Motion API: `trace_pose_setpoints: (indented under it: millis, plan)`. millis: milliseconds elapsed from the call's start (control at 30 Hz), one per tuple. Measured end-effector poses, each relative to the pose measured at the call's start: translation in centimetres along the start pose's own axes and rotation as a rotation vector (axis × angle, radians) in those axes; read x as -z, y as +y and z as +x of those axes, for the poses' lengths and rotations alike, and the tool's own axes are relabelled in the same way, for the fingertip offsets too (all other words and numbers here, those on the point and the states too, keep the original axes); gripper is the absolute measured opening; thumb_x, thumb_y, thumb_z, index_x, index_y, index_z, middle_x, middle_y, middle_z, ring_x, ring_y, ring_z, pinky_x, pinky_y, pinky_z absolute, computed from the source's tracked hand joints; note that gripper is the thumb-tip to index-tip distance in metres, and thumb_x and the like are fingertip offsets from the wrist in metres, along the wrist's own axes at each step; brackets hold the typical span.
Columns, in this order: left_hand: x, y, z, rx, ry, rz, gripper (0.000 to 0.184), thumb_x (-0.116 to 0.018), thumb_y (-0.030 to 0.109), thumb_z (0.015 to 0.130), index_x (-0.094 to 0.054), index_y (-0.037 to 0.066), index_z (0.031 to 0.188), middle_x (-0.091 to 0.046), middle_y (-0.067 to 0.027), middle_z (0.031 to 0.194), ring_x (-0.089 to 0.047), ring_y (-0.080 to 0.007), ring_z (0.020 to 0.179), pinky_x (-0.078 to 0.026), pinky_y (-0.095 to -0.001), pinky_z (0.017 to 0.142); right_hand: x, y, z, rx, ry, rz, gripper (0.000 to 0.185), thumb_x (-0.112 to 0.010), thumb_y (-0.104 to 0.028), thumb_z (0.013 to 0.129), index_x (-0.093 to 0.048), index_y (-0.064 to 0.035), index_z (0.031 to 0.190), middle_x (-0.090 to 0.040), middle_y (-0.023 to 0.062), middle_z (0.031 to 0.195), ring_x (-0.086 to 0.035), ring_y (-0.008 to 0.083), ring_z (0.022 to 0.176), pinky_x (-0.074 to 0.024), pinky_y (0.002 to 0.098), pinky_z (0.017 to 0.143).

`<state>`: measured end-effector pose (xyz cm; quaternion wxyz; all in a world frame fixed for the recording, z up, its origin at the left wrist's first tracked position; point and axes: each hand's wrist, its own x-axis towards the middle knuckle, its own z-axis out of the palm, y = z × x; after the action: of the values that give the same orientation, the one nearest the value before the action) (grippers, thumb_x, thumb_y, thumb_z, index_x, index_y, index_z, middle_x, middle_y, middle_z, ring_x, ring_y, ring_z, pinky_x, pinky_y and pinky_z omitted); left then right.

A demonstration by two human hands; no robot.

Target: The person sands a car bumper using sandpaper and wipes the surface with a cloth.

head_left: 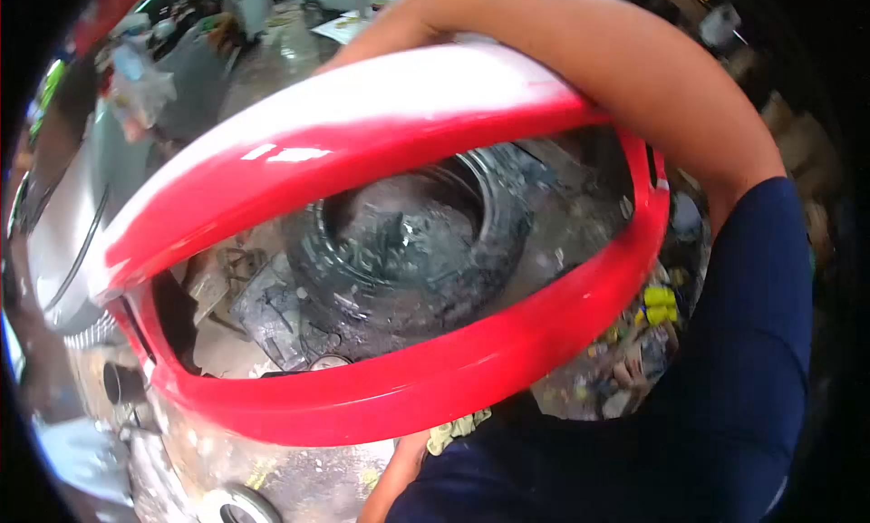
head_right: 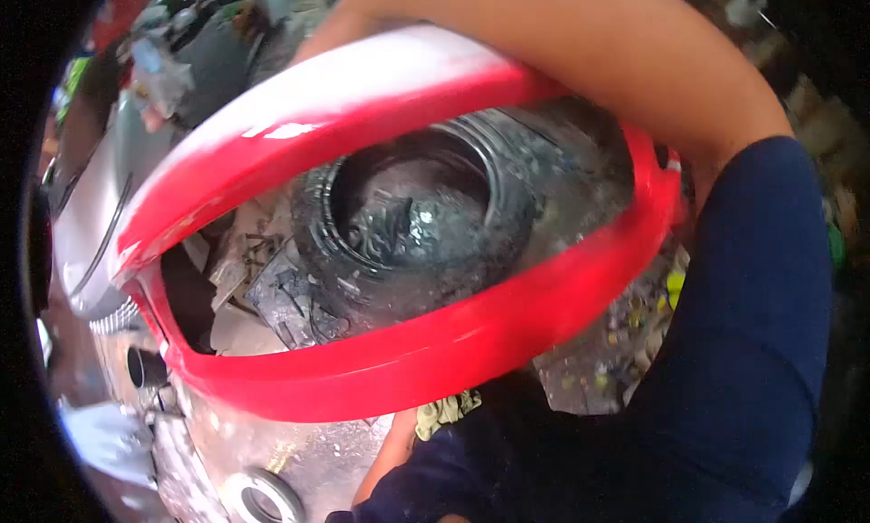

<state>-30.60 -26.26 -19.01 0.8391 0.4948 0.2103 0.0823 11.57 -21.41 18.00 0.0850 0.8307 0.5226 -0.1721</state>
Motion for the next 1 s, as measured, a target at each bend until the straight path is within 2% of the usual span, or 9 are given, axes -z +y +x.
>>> trace_pose_setpoints:
  millis: [333, 700, 1000]
  plan:
    - [6.3, 0.3, -3.0, 0.159, -0.234, 0.083, 0.041, -0.069, 0.021, 0.099, -0.057, 0.002, 0.134, -0.063, -0.0056, 0.128, -0.055, -0.0162, 0.122, -0.042, -0.0348, 0.108, -2.5, -5.1, -6.8, -0.222, 0.047, 0.071, 0.069, -0.053, -0.063, 0.097, -0.070, -0.0018, 0.124, -0.073, 0.0196, 0.113, -0.070, 0.0291, 0.102, -0.0530, 0.0429, 0.092]
    - [13.5, 0.4, -8.6, 0.249, -0.487, 0.104, 0.043, -0.071, 0.021, 0.097, -0.058, 0.002, 0.134, -0.063, -0.0057, 0.129, -0.056, -0.0167, 0.123, -0.042, -0.0354, 0.108, -4.0, -18.5, -18.4, -0.413, 0.124, 0.137, 0.075, -0.050, -0.067, 0.097, -0.071, -0.0001, 0.122, -0.073, 0.0217, 0.111, -0.070, 0.0311, 0.102, -0.0530, 0.0432, 0.091]
    - [18.8, 4.9, -10.2, 0.268, -0.722, 0.100, 0.045, -0.072, 0.021, 0.096, -0.058, 0.002, 0.134, -0.063, -0.0058, 0.129, -0.056, -0.0170, 0.123, -0.042, -0.0359, 0.108, -1.5, -30.4, -18.9, -0.506, 0.213, 0.154, 0.080, -0.049, -0.071, 0.096, -0.072, 0.0013, 0.120, -0.073, 0.0234, 0.110, -0.070, 0.0327, 0.101, -0.0530, 0.0434, 0.091]
